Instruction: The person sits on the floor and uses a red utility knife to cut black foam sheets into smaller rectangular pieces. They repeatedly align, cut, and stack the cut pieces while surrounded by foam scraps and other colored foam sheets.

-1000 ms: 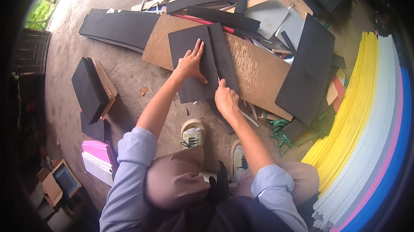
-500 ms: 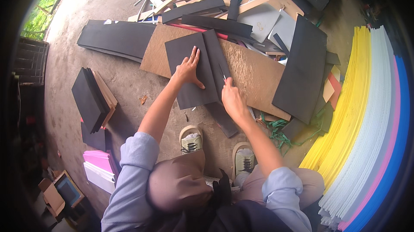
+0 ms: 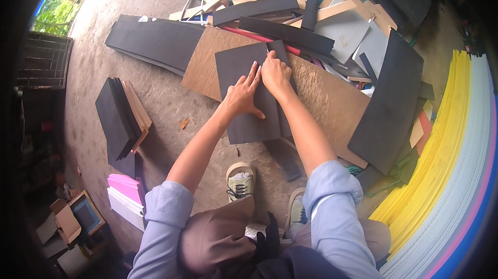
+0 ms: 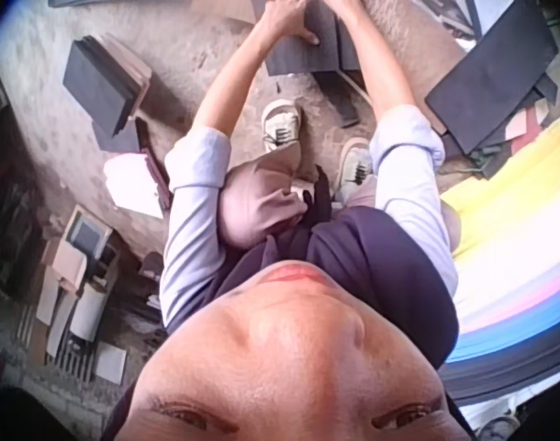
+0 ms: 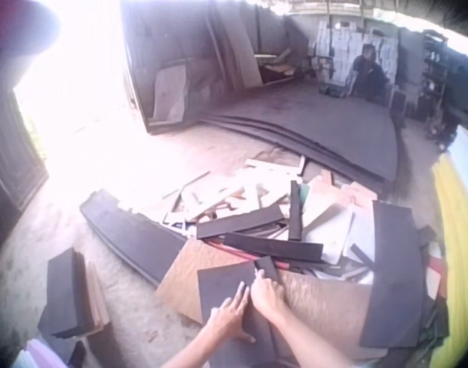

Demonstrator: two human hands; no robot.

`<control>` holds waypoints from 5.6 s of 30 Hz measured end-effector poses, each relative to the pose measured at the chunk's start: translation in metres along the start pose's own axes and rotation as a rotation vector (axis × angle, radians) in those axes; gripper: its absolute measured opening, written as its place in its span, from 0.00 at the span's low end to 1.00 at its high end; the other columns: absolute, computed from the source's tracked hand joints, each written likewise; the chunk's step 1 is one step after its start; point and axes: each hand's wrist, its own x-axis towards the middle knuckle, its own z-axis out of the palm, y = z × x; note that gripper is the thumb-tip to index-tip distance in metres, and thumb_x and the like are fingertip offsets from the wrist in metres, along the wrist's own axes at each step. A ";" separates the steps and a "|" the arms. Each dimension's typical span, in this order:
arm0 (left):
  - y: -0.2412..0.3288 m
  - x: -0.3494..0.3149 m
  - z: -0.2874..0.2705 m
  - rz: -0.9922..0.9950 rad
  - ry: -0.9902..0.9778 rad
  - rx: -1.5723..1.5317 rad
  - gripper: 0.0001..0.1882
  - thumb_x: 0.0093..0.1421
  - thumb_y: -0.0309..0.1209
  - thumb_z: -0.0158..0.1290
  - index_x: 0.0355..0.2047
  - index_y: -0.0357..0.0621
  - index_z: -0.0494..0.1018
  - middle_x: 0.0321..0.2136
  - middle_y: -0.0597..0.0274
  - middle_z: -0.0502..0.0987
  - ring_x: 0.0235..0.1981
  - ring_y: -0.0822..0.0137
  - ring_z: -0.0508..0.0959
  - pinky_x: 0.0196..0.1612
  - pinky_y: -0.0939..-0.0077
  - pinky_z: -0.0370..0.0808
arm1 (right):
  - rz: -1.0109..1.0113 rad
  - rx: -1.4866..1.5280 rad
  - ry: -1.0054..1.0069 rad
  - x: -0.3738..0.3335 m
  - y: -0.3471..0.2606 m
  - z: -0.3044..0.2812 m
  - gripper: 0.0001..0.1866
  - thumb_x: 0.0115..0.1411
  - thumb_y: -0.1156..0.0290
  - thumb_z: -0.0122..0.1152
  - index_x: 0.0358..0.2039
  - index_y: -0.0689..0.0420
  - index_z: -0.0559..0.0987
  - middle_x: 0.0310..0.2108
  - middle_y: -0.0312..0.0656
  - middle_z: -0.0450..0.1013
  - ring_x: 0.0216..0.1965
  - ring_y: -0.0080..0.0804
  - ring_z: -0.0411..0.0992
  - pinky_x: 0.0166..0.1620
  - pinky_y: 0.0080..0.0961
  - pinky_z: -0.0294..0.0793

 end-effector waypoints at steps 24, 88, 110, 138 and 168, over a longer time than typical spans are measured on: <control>-0.001 0.004 0.006 -0.088 -0.049 0.009 0.76 0.14 0.54 0.69 0.62 0.48 0.35 0.64 0.65 0.34 0.50 0.58 0.64 0.41 0.52 0.72 | 0.068 -0.021 -0.176 -0.247 0.049 -0.026 0.09 0.59 0.69 0.43 0.35 0.61 0.62 0.19 0.57 0.72 0.27 0.55 0.73 0.30 0.47 0.72; 0.052 -0.015 0.010 -0.298 0.327 -0.067 0.52 0.34 0.48 0.59 0.59 0.42 0.50 0.61 0.53 0.46 0.45 0.58 0.61 0.44 0.54 0.56 | 0.476 0.841 -0.031 -0.043 0.088 -0.003 0.17 0.43 0.75 0.64 0.32 0.61 0.68 0.27 0.43 0.69 0.30 0.33 0.69 0.36 0.30 0.68; 0.092 -0.104 -0.181 0.081 0.878 0.039 0.37 0.55 0.50 0.47 0.58 0.41 0.51 0.55 0.51 0.57 0.58 0.55 0.54 0.58 0.46 0.46 | -0.142 0.923 0.596 -0.201 0.080 -0.225 0.14 0.45 0.77 0.62 0.31 0.60 0.68 0.30 0.41 0.71 0.34 0.31 0.70 0.41 0.26 0.68; 0.127 -0.102 -0.142 0.051 0.661 0.161 0.17 0.55 0.41 0.49 0.42 0.48 0.64 0.38 0.63 0.69 0.43 0.62 0.69 0.42 0.49 0.60 | -0.158 0.145 0.302 -0.229 0.060 -0.190 0.16 0.61 0.61 0.38 0.40 0.62 0.59 0.19 0.60 0.70 0.25 0.57 0.71 0.29 0.48 0.70; 0.146 -0.070 -0.138 0.246 0.729 0.117 0.11 0.54 0.34 0.49 0.37 0.44 0.67 0.27 0.64 0.73 0.31 0.65 0.75 0.32 0.66 0.69 | -0.093 -0.057 0.274 -0.227 0.006 -0.180 0.10 0.61 0.67 0.40 0.35 0.63 0.59 0.18 0.54 0.72 0.23 0.49 0.74 0.25 0.38 0.75</control>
